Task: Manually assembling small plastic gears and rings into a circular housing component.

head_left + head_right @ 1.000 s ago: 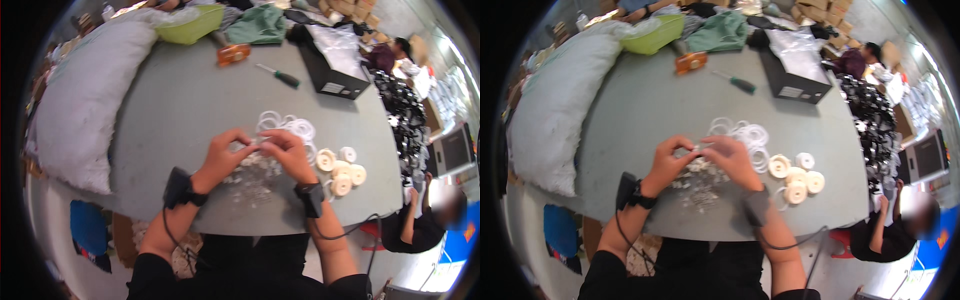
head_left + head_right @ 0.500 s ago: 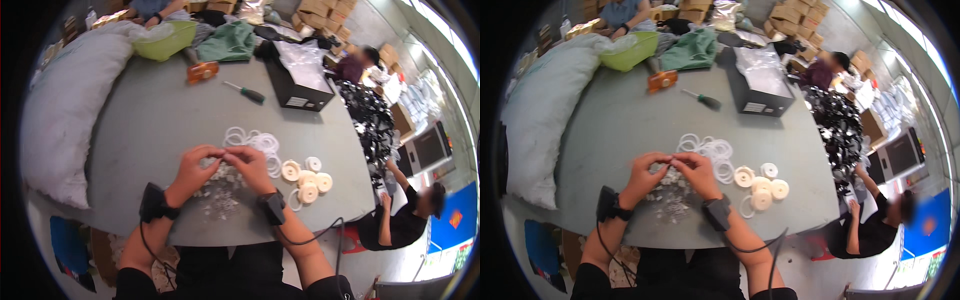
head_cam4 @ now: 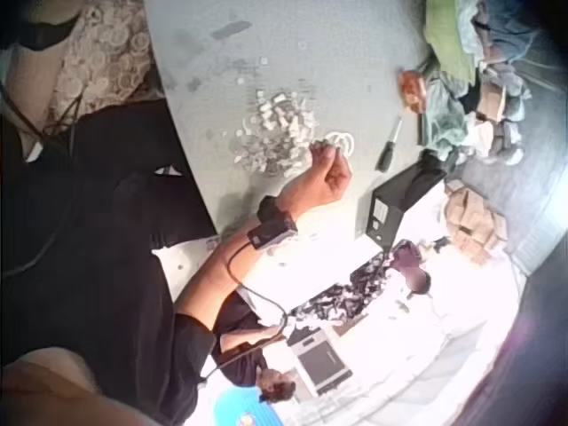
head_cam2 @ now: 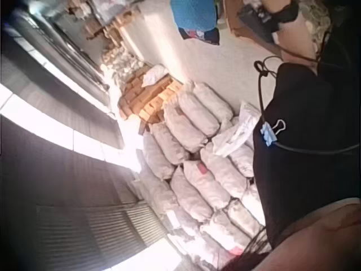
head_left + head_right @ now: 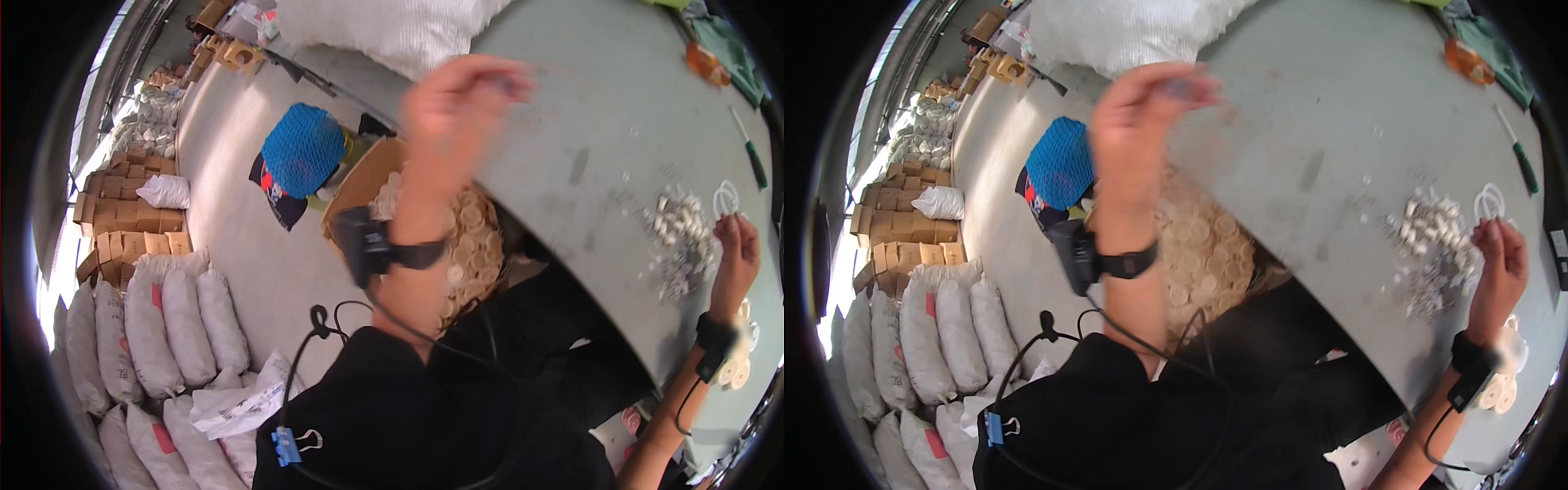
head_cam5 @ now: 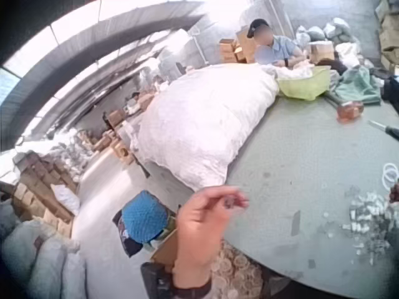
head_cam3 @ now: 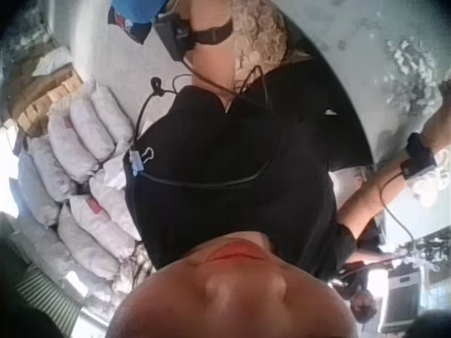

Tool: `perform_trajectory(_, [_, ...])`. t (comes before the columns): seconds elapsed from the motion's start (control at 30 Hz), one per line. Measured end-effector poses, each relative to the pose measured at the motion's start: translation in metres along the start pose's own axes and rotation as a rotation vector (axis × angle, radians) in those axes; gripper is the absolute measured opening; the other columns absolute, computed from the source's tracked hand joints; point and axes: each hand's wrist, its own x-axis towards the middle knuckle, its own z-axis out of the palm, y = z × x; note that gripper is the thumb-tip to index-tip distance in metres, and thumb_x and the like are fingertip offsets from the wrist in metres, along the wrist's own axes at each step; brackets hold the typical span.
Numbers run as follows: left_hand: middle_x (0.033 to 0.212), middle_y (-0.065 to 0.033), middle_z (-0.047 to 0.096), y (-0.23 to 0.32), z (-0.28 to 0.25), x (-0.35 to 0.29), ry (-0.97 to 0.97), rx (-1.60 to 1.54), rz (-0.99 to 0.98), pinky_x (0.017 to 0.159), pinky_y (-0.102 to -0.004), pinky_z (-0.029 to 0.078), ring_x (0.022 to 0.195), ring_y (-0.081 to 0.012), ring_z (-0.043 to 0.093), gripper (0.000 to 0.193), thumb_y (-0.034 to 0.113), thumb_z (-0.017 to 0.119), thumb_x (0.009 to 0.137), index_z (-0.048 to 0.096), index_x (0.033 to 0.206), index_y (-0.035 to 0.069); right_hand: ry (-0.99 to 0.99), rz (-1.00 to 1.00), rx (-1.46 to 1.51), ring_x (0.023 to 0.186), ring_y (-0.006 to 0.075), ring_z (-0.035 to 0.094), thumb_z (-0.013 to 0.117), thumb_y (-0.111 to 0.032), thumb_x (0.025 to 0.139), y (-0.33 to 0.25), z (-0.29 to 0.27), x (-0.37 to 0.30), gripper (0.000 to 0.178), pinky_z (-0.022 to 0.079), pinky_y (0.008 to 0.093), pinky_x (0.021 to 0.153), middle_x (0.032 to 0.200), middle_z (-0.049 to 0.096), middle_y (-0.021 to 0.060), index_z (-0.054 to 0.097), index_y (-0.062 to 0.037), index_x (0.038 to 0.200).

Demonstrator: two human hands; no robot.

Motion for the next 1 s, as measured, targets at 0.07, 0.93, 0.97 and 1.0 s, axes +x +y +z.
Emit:
perform_trajectory(0.07, [0.086, -0.0106, 0.063, -0.021, -0.051, -0.039, 0.261, 0.048, -0.211, 0.081, -0.0332, 0.051, 0.079, -0.0183, 0.062, 0.018, 0.007, 0.051, 0.088, 0.057, 0.101, -0.004, -0.021, -0.017, -0.06, 0.08, 0.0133, 0.06, 0.058, -0.01, 0.088, 0.005, -0.006, 0.001, 0.019, 0.048, 0.0269, 0.079, 0.093, 0.063, 0.0099, 0.058, 0.003, 0.101])
perform_trajectory(0.93, [0.086, -0.0047, 0.057, -0.059, -0.085, -0.071, 0.759, 0.37, -0.081, 0.061, -0.0197, 0.04, 0.065, -0.0086, 0.048, 0.01, -0.002, 0.046, 0.085, 0.055, 0.089, 0.0, -0.049, -0.095, -0.585, 0.059, 0.0116, 0.051, 0.061, -0.004, 0.079, -0.037, -0.013, -0.017, 0.01, 0.042, 0.0242, 0.056, 0.077, 0.063, 0.0033, 0.064, -0.0041, 0.089])
perform_trajectory(0.97, [0.089, -0.0064, 0.057, -0.055, -0.066, -0.061, 0.682, 0.329, -0.036, 0.061, -0.0211, 0.042, 0.066, -0.0092, 0.049, 0.009, -0.003, 0.046, 0.085, 0.054, 0.089, 0.0, -0.067, -0.038, -0.63, 0.058, 0.013, 0.05, 0.062, -0.006, 0.079, -0.032, -0.017, -0.017, 0.01, 0.042, 0.0253, 0.056, 0.076, 0.063, 0.0037, 0.064, -0.0052, 0.088])
perform_trajectory(1.0, [0.092, -0.0081, 0.056, -0.053, -0.05, -0.053, 0.604, 0.288, 0.007, 0.06, -0.0224, 0.043, 0.067, -0.0098, 0.049, 0.009, -0.004, 0.046, 0.085, 0.053, 0.089, -0.001, -0.088, 0.02, -0.673, 0.058, 0.0145, 0.05, 0.063, -0.007, 0.078, -0.028, -0.02, -0.018, 0.01, 0.043, 0.0263, 0.056, 0.076, 0.063, 0.0041, 0.065, -0.0064, 0.088])
